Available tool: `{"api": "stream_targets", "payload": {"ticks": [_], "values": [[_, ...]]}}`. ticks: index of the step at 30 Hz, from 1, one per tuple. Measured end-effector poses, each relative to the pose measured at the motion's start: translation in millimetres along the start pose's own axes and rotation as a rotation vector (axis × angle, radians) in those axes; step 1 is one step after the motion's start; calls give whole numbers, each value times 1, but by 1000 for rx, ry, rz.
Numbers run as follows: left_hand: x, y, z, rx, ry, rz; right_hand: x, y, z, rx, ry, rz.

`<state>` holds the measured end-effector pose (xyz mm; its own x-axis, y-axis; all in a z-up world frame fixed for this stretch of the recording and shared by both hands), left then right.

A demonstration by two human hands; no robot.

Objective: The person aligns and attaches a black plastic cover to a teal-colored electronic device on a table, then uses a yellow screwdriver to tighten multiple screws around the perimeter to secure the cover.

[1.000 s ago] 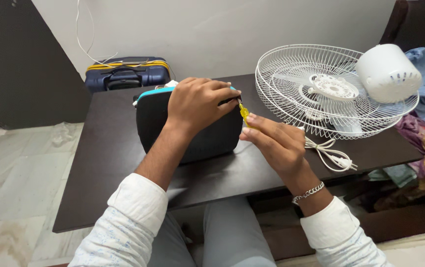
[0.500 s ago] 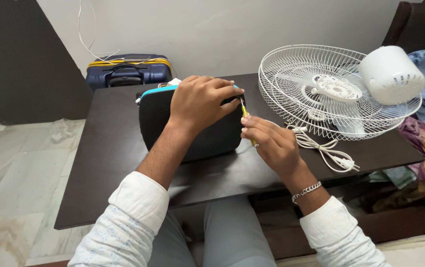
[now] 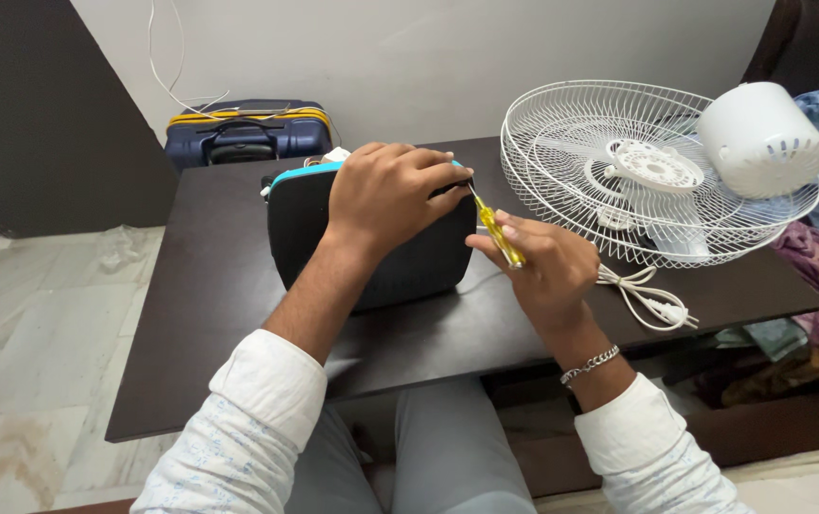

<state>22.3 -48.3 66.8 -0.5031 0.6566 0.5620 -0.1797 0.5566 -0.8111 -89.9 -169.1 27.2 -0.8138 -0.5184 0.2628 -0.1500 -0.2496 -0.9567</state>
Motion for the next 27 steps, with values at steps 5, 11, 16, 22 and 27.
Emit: {"api": "stream_targets", "payload": {"ticks": [5,11,16,22,27], "values": [[1,-1,0,6,38,-36,8,19,30,-231,-192,75],[6,-3,4,-30,-6,-30,42,33,66,-388,-421,187],[5,-2,2,-18,5,-33,50,50,96,-756,-246,-87],[2,0,-2,-16,3,-26,27,74,108,-860,79,-701],[-1,-2,2,-45,-14,-22,14,98,110,-887,285,-965]]}}
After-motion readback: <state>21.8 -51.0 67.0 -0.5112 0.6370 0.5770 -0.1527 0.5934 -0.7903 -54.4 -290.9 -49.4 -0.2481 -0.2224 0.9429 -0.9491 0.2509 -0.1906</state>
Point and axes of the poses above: each hand's wrist, its own y-axis away from the middle knuckle, its own x-axis out of the back of the hand, z = x × y, the point moved 9 cm from there along -y, towards the middle knuckle, and after that the axes turned 3 degrees about -z, right-handed, at the moved point
